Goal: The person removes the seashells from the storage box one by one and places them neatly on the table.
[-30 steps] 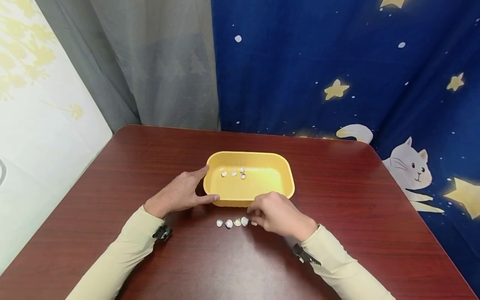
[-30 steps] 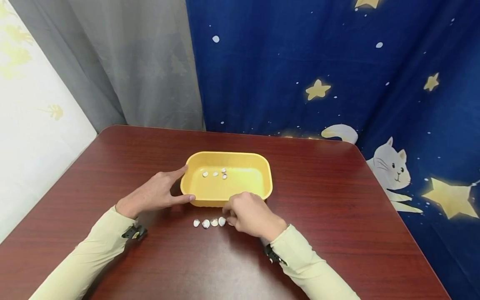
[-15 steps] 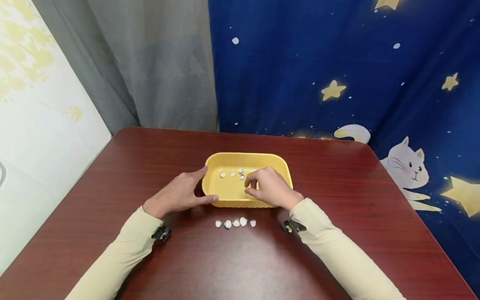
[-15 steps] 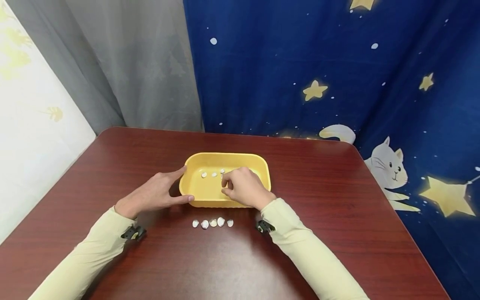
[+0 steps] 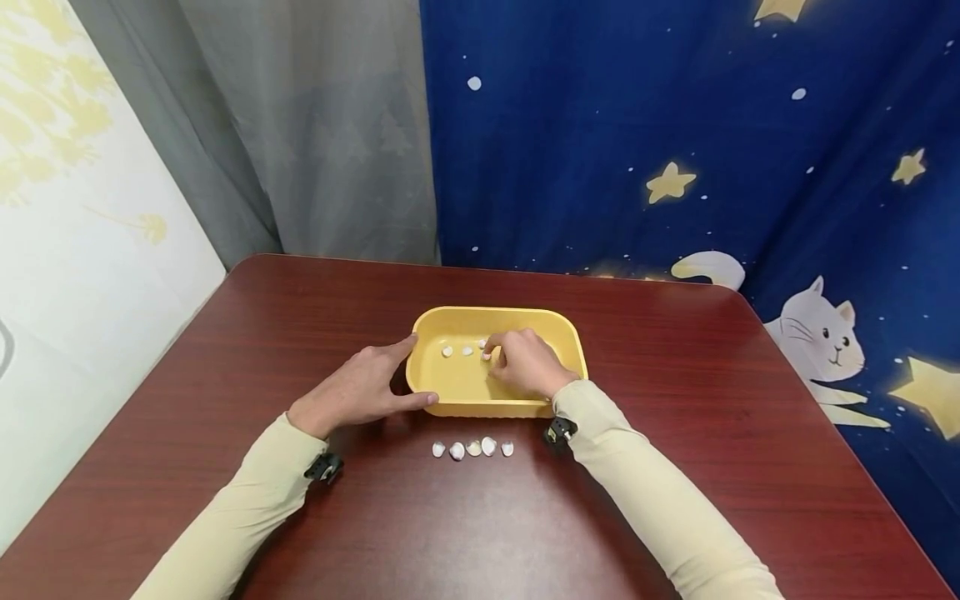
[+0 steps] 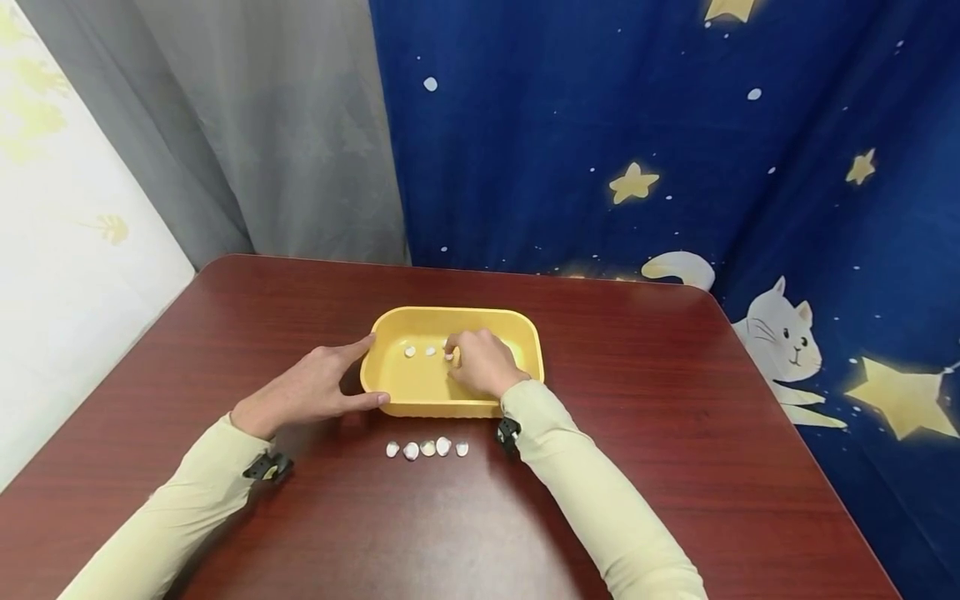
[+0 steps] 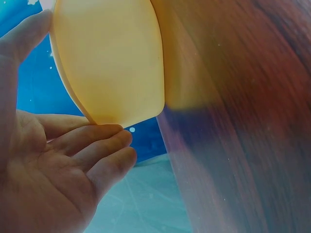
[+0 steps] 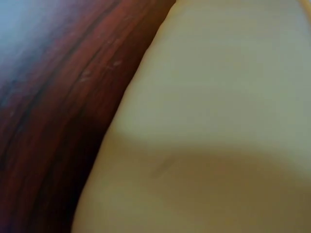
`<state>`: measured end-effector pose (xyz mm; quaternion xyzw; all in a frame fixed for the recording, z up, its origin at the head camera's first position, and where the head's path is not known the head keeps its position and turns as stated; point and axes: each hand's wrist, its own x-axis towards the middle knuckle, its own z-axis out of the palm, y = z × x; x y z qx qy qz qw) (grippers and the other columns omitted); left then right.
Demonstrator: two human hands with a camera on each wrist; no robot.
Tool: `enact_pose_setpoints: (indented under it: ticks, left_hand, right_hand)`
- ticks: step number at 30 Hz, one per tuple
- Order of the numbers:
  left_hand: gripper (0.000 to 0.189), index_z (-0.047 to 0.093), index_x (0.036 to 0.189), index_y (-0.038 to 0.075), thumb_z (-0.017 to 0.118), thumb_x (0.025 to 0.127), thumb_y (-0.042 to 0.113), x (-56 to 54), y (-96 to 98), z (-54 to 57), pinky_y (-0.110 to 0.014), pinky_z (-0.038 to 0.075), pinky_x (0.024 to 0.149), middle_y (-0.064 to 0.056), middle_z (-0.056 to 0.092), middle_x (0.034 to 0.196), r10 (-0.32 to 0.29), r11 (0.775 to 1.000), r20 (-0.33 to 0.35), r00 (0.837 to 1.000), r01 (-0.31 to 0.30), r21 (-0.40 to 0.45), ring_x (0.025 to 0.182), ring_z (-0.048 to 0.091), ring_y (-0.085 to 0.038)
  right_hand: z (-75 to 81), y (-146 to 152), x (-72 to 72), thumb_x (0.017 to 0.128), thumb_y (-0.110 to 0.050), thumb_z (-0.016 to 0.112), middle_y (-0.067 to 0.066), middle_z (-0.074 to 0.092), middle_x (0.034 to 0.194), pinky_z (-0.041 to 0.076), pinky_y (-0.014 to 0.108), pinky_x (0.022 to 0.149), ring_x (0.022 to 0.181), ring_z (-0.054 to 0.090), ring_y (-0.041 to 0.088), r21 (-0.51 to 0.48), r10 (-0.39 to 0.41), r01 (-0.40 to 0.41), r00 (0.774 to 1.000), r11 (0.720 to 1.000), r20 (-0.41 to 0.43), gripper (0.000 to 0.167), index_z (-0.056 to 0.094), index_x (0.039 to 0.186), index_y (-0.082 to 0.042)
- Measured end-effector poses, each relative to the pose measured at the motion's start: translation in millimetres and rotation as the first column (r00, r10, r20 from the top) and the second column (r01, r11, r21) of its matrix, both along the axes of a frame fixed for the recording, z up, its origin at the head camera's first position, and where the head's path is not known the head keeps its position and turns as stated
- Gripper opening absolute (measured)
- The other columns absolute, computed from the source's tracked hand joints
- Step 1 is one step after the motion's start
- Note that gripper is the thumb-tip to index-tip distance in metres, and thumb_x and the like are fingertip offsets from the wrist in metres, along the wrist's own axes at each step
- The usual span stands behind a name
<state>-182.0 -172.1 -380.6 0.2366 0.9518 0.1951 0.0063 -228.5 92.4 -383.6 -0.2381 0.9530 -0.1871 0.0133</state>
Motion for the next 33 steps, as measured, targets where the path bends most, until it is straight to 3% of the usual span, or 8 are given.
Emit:
enact_pose_setpoints:
  ticks: [7,10,12,14,19,25,33]
  left_hand:
    - [0.107,0.036,0.153,-0.003,0.067,0.082,0.07,0.4,-0.8,0.8,-0.047,0.052,0.105,-0.02,0.052,0.15,0.0,1.0,-0.007,1.0,0.0,0.006,0.128,0.062,-0.031]
    - [0.106,0.036,0.153,-0.004,0.068,0.082,0.069,0.1,-1.0,1.1,-0.047,0.052,0.105,-0.02,0.053,0.149,-0.002,1.0,-0.009,1.0,0.002,0.007,0.128,0.062,-0.031]
    - [0.107,0.036,0.153,-0.004,0.067,0.082,0.07,-0.2,-1.0,1.0,-0.047,0.052,0.105,-0.02,0.053,0.149,-0.004,1.0,-0.007,1.0,0.004,0.006,0.128,0.062,-0.031]
    - [0.107,0.036,0.153,-0.003,0.067,0.082,0.07,-0.3,-0.7,0.7,-0.047,0.052,0.105,-0.02,0.052,0.15,-0.003,1.0,-0.002,1.0,0.003,0.004,0.128,0.061,-0.031]
    - [0.108,0.034,0.154,-0.002,0.067,0.082,0.072,0.4,-0.3,0.0,-0.047,0.052,0.104,-0.019,0.051,0.151,0.004,1.0,0.013,1.0,-0.004,0.0,0.128,0.062,-0.03]
    - [0.108,0.035,0.154,-0.002,0.066,0.082,0.072,0.7,-0.7,0.0,-0.047,0.053,0.103,-0.019,0.053,0.149,0.008,1.0,0.015,1.0,-0.008,0.006,0.126,0.063,-0.03]
    - [0.109,0.035,0.154,-0.002,0.065,0.081,0.073,0.4,-1.3,-0.4,-0.047,0.054,0.102,-0.019,0.055,0.148,0.006,1.0,0.014,1.0,-0.006,0.013,0.125,0.064,-0.029]
  right_hand:
    - [-1.5,-0.9,-6.2,0.087,-0.019,0.072,-0.003,0.051,0.057,0.037,0.027,0.051,0.055,0.046,0.011,0.097,-0.043,0.033,0.994,0.995,0.097,0.045,0.066,0.131,-0.019]
    - [-1.8,-1.0,-7.2,0.088,-0.021,0.07,0.003,0.071,0.078,0.04,0.028,0.054,0.063,0.051,0.014,0.131,-0.03,0.019,0.996,0.991,0.087,0.039,0.069,0.127,-0.022]
    - [-1.9,-1.1,-7.4,0.087,-0.019,0.071,0.004,0.076,0.099,0.042,0.029,0.056,0.069,0.053,0.016,0.144,-0.024,0.012,0.996,0.99,0.084,0.035,0.072,0.122,-0.023]
    - [-2.6,-1.3,-7.6,0.086,-0.017,0.072,0.003,0.076,0.105,0.041,0.029,0.057,0.071,0.053,0.017,0.143,-0.016,0.004,0.997,0.99,0.079,0.031,0.074,0.116,-0.023]
    - [-3.6,-2.1,-7.0,0.083,-0.014,0.076,-0.003,0.061,0.069,0.039,0.028,0.056,0.064,0.049,0.014,0.123,0.019,-0.029,0.997,0.992,0.078,0.022,0.076,0.104,-0.022]
    - [-4.0,-4.6,-5.1,0.084,-0.022,0.081,-0.005,0.058,0.068,0.043,0.029,0.059,0.07,0.055,0.015,0.149,0.074,-0.081,0.996,0.985,0.049,0.011,0.072,0.09,-0.022]
    - [-5.5,-5.9,-3.0,0.085,-0.027,0.081,-0.004,0.059,0.069,0.042,0.029,0.058,0.068,0.055,0.014,0.153,0.099,-0.104,0.994,0.983,0.041,0.013,0.069,0.083,-0.021]
